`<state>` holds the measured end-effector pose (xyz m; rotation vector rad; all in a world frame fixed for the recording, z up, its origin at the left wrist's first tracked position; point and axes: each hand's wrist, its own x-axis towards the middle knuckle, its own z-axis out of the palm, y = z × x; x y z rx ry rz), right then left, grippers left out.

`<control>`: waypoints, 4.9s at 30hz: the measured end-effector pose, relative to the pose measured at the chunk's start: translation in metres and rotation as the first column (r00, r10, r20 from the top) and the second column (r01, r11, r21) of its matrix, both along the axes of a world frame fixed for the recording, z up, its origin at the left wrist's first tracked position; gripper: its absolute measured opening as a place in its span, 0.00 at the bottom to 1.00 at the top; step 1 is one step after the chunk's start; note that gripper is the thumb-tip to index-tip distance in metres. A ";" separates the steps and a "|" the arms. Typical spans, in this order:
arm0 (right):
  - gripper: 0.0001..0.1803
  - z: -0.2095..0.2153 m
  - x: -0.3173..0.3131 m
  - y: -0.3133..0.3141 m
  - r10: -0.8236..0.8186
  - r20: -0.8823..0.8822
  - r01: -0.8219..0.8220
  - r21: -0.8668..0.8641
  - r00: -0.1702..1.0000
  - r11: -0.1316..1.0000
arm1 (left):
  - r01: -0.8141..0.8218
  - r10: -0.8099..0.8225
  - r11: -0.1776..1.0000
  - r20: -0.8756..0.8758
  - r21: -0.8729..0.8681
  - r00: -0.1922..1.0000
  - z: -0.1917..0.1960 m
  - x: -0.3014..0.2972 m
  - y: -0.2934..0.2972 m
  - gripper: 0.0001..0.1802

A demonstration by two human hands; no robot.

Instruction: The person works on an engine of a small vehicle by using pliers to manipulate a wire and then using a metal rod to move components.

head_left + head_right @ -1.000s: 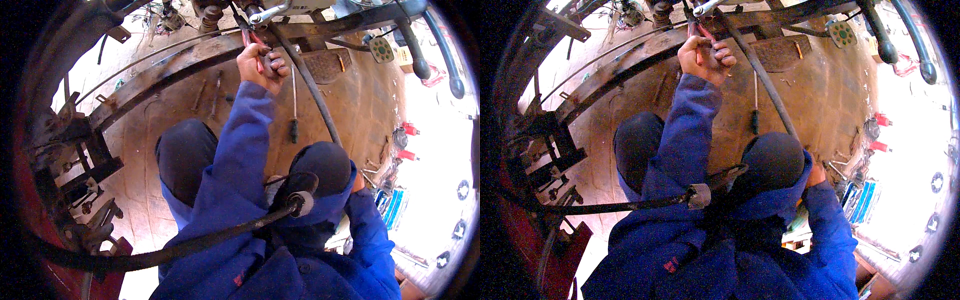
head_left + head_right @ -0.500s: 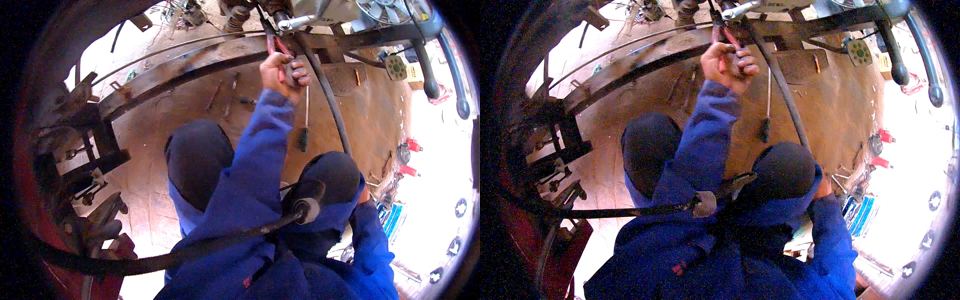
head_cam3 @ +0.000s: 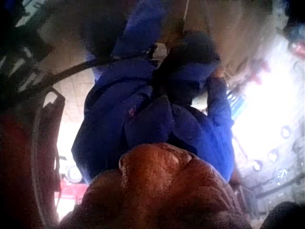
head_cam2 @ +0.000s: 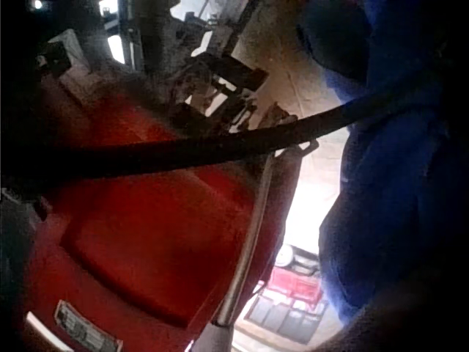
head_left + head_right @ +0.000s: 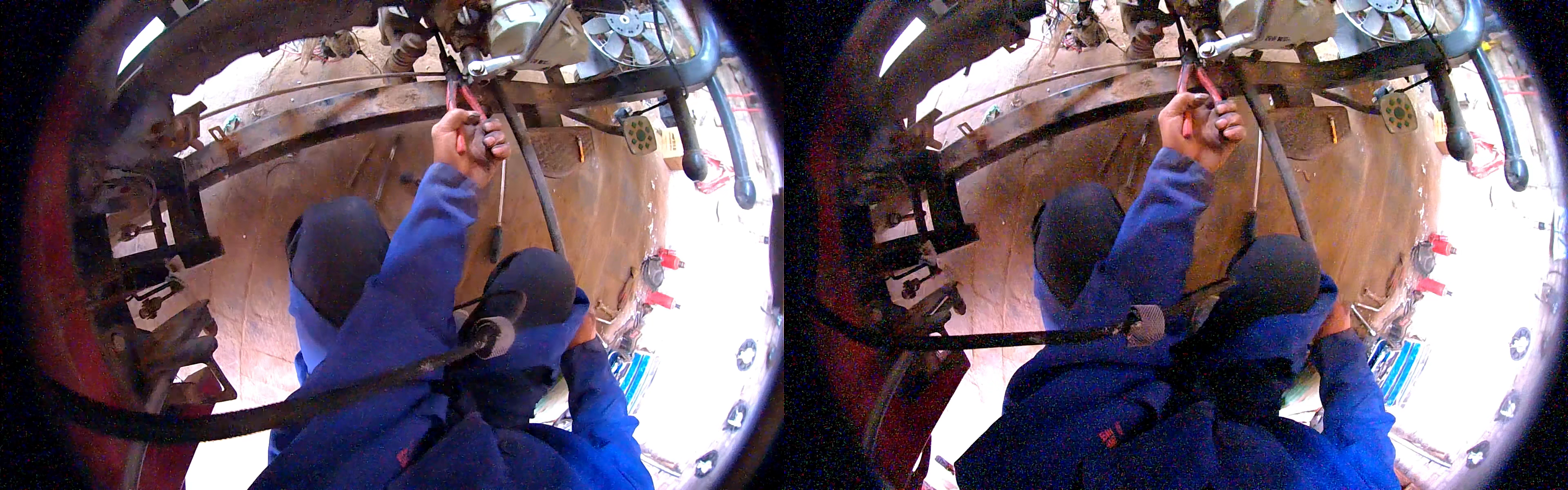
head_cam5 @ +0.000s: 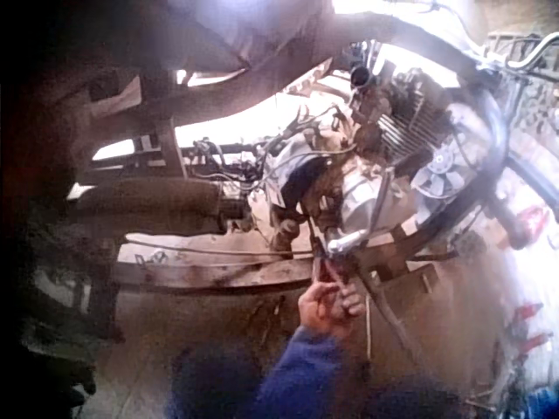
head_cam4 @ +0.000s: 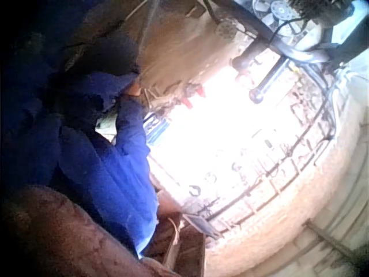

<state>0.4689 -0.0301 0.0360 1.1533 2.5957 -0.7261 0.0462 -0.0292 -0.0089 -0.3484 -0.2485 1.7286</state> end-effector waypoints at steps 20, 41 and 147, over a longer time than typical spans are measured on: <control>0.24 0.003 0.000 -0.007 -0.091 -0.050 0.095 0.078 0.995 0.992 | -0.023 -0.338 0.877 -0.651 -0.480 0.680 -0.024 -0.030 -0.003 0.13; 0.16 0.018 -0.025 -0.016 -0.152 -0.078 0.160 0.100 0.985 0.982 | 0.137 -0.253 0.958 -0.523 -0.250 0.814 0.020 -0.075 -0.040 0.23; 0.26 0.013 -0.010 -0.019 -0.265 0.146 0.275 -0.051 0.953 0.960 | -0.714 -0.734 0.674 0.065 0.192 -0.676 0.025 -0.116 0.046 0.19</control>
